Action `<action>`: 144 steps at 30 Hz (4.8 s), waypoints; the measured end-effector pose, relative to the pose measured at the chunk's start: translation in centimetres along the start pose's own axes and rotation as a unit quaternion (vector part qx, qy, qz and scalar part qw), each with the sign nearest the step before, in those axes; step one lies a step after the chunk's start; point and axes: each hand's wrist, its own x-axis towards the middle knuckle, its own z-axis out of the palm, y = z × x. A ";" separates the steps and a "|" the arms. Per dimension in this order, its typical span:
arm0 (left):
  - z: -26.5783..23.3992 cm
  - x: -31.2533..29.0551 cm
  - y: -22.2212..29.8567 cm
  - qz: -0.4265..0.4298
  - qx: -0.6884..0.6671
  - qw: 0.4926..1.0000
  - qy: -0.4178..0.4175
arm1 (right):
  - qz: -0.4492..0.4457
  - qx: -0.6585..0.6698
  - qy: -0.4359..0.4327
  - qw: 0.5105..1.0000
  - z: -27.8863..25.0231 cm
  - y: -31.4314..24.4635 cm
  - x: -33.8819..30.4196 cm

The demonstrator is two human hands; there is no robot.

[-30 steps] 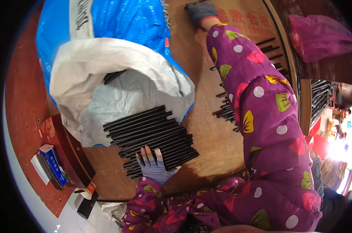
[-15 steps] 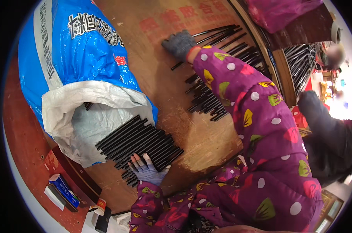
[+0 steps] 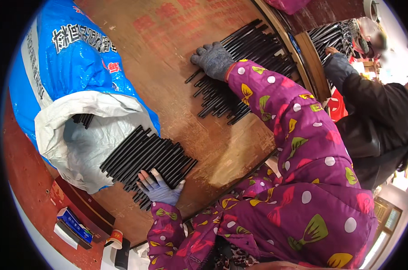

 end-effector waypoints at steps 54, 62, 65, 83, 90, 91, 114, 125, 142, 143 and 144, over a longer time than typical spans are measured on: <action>2.4 -6.1 -3.0 0.065 -0.042 0.997 0.018 | -0.142 0.339 0.229 0.901 8.8 -23.0 -20.2; 3.0 -5.4 -2.2 0.030 -0.038 0.998 0.038 | -0.134 0.324 0.236 0.906 8.7 -23.6 -20.1; 3.4 -5.1 -2.2 0.051 -0.050 0.997 0.032 | -0.130 0.317 0.244 0.907 9.6 -23.5 -20.1; 2.6 -2.8 1.7 0.061 -0.028 0.992 -0.109 | -0.103 0.307 0.286 0.902 13.7 -21.0 -21.6; 4.1 -5.0 1.4 0.108 -0.037 0.985 -0.127 | -0.099 0.303 0.286 0.904 13.1 -21.3 -21.3; 4.2 -5.1 1.4 0.116 -0.022 0.986 -0.120 | -0.098 0.300 0.276 0.908 13.1 -21.3 -21.3; 1.4 -2.5 2.6 0.017 -0.054 0.985 -0.162 | -0.099 0.310 0.289 0.900 12.8 -21.9 -21.0; 3.0 1.6 3.4 0.015 -0.035 0.988 -0.151 | -0.100 0.314 0.290 0.898 12.7 -22.0 -20.9; 3.0 1.2 0.3 0.056 -0.022 0.997 -0.044 | -0.100 0.302 0.287 0.904 13.0 -21.8 -21.1; 3.2 1.2 0.2 0.063 -0.028 0.997 -0.026 | -0.099 0.302 0.286 0.904 13.0 -21.8 -21.1; 3.2 1.3 0.2 0.063 -0.029 0.997 -0.027 | -0.100 0.304 0.289 0.902 13.0 -21.8 -21.0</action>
